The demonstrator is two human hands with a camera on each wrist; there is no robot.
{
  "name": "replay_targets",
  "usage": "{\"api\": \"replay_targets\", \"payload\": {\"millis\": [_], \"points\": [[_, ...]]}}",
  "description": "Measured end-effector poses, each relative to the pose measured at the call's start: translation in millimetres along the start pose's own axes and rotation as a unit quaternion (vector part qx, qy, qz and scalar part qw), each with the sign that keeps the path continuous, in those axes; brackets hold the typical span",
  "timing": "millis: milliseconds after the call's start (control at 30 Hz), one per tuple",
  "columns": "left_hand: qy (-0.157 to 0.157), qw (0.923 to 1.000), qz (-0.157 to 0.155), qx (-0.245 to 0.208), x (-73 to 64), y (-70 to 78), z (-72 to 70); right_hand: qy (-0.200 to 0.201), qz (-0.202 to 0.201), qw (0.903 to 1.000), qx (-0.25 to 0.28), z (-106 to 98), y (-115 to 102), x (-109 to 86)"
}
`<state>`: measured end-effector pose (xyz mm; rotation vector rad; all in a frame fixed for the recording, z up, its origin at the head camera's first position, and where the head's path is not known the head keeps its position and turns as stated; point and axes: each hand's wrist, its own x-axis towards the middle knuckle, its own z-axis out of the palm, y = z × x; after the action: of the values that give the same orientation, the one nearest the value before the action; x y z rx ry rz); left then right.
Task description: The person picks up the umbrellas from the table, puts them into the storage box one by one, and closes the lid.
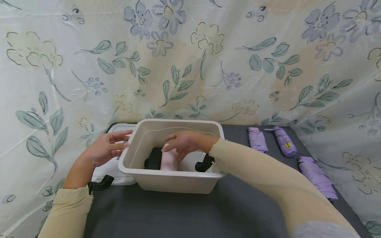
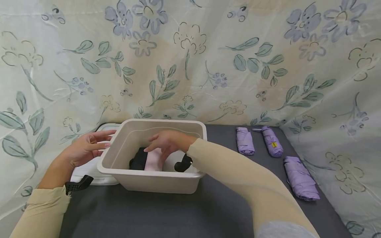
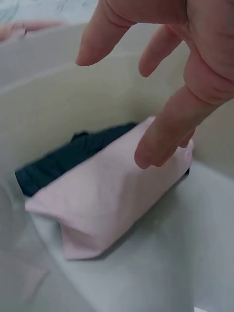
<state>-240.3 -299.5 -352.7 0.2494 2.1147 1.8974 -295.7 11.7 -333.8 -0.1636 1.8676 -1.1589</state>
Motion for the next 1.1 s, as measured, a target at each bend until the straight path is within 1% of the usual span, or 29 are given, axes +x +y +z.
{"api": "replay_targets", "payload": {"millis": [133, 267, 433, 567, 700, 800, 900, 967, 1100], "points": [[0.002, 1.0, -0.001, 0.001, -0.3, 0.5, -0.2, -0.001, -0.022, 0.9997, -0.014, -8, 1, -13.2], [0.001, 1.0, -0.002, 0.001, -0.8, 1.4, 1.0, -0.006, -0.045, 0.9988, -0.018, -16, 2, -31.9], [0.001, 1.0, -0.001, 0.004, -0.2, 1.8, 0.6, 0.014, -0.07, 0.9972, -0.022, -28, 3, -56.7], [0.004, 1.0, -0.001, 0.007, -0.2, 1.4, -1.1, 0.037, -0.102, 0.9939, -0.017, -35, 7, -72.3], [0.006, 0.9999, -0.003, 0.009, -0.4, 1.9, -1.7, 0.06, -0.15, 0.9869, 0.0, -40, 15, -87.2], [0.006, 0.9999, -0.004, 0.011, -0.8, 2.3, -1.7, 0.068, -0.18, 0.981, 0.024, -45, 23, -96.7], [0.006, 0.9999, -0.006, 0.013, -1.2, 2.4, -1.2, 0.076, -0.2, 0.9756, 0.05, -49, 30, -104.9], [0.008, 0.9998, -0.006, 0.015, -1.1, 2.3, -0.8, 0.086, -0.21, 0.9712, 0.072, -51, 36, -110.3], [0.01, 0.9998, -0.007, 0.018, -0.8, 2.2, 0.1, 0.112, -0.237, 0.9605, 0.093, -55, 48, -123.0]]}}
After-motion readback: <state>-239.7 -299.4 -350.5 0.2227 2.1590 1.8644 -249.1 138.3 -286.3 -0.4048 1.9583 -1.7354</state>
